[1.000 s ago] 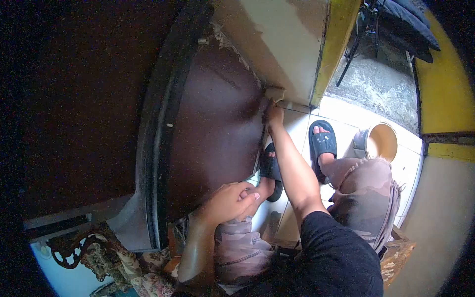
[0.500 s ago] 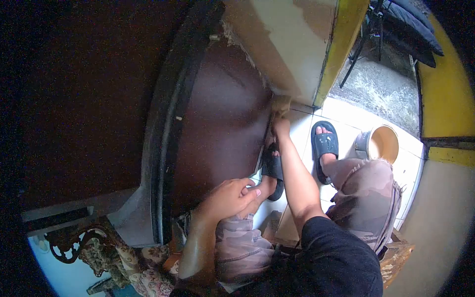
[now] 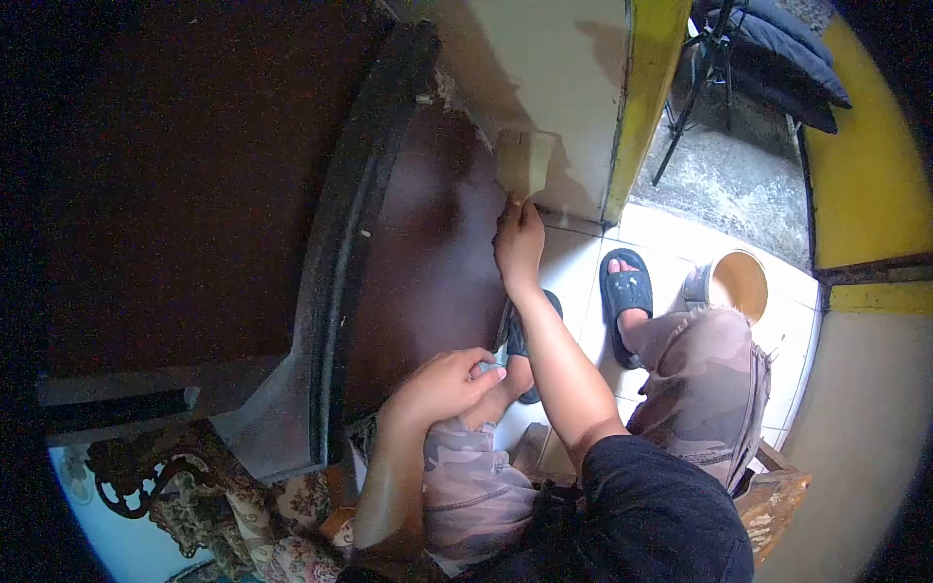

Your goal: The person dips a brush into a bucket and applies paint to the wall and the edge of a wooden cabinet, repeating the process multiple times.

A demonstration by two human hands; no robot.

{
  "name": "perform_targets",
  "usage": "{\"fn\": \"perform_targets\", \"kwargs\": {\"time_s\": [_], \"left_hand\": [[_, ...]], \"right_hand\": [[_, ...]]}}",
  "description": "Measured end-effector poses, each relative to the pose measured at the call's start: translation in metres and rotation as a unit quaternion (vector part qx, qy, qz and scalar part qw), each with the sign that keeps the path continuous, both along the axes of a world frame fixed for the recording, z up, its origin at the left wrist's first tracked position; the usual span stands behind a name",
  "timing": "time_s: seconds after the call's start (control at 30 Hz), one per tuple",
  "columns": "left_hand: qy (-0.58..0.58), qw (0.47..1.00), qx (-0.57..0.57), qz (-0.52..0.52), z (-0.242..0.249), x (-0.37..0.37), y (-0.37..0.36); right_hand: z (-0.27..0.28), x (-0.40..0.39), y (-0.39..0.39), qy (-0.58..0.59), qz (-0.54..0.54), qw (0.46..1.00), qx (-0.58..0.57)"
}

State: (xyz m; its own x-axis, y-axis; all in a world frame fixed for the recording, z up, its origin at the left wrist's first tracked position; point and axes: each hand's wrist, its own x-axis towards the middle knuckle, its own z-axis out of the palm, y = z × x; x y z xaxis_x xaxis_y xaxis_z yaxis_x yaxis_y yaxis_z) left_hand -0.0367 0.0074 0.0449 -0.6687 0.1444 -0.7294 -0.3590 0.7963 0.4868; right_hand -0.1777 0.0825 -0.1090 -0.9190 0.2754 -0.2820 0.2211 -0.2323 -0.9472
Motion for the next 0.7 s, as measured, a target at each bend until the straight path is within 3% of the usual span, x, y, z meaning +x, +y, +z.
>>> {"fn": "perform_targets", "kwargs": {"time_s": [0.1, 0.2, 0.27, 0.3, 0.33, 0.37, 0.4, 0.5, 0.53, 0.57, 0.6, 0.63, 0.7], "left_hand": [[0.026, 0.999, 0.020, 0.004, 0.000, 0.000, 0.000], [0.036, 0.999, -0.016, -0.016, -0.011, 0.002, -0.003], [0.055, 0.998, -0.018, -0.024, -0.012, 0.003, -0.003], [0.066, 0.997, -0.021, -0.029, -0.012, 0.003, -0.002], [0.080, 0.996, -0.019, -0.026, -0.016, 0.002, -0.005], [0.078, 0.996, -0.021, -0.024, -0.020, 0.001, -0.005], [0.074, 0.997, -0.019, -0.023, -0.019, 0.001, -0.002], [0.103, 0.993, -0.021, -0.046, -0.022, -0.007, 0.012], [0.120, 0.991, -0.019, -0.059, -0.031, -0.010, 0.017], [0.134, 0.988, -0.019, -0.072, -0.035, -0.012, 0.024], [0.142, 0.986, -0.015, -0.092, -0.033, -0.014, 0.034], [0.149, 0.983, -0.009, -0.110, -0.032, -0.016, 0.045], [0.182, 0.974, -0.007, -0.136, -0.033, -0.015, 0.066]], "right_hand": [[-0.035, -0.014, 0.008, 0.027, -0.015, 0.995, 0.094], [-0.126, -0.020, 0.016, -0.016, -0.037, 0.988, 0.147], [-0.150, -0.002, 0.029, -0.098, -0.006, 0.987, 0.127], [-0.191, 0.002, 0.033, -0.061, -0.009, 0.987, 0.150], [-0.190, 0.008, 0.043, -0.054, -0.005, 0.991, 0.120], [-0.120, 0.029, 0.054, -0.119, 0.024, 0.990, 0.077], [-0.099, 0.039, 0.061, -0.127, 0.045, 0.987, 0.092], [-0.091, 0.043, 0.088, -0.177, 0.136, 0.965, 0.134], [-0.118, 0.033, 0.106, -0.213, 0.208, 0.941, 0.160], [-0.106, 0.031, 0.124, -0.240, 0.272, 0.907, 0.215], [-0.102, 0.026, 0.142, -0.272, 0.304, 0.892, 0.194], [-0.060, 0.031, 0.162, -0.232, 0.354, 0.875, 0.234], [-0.029, 0.010, 0.207, -0.270, 0.451, 0.779, 0.342]]}}
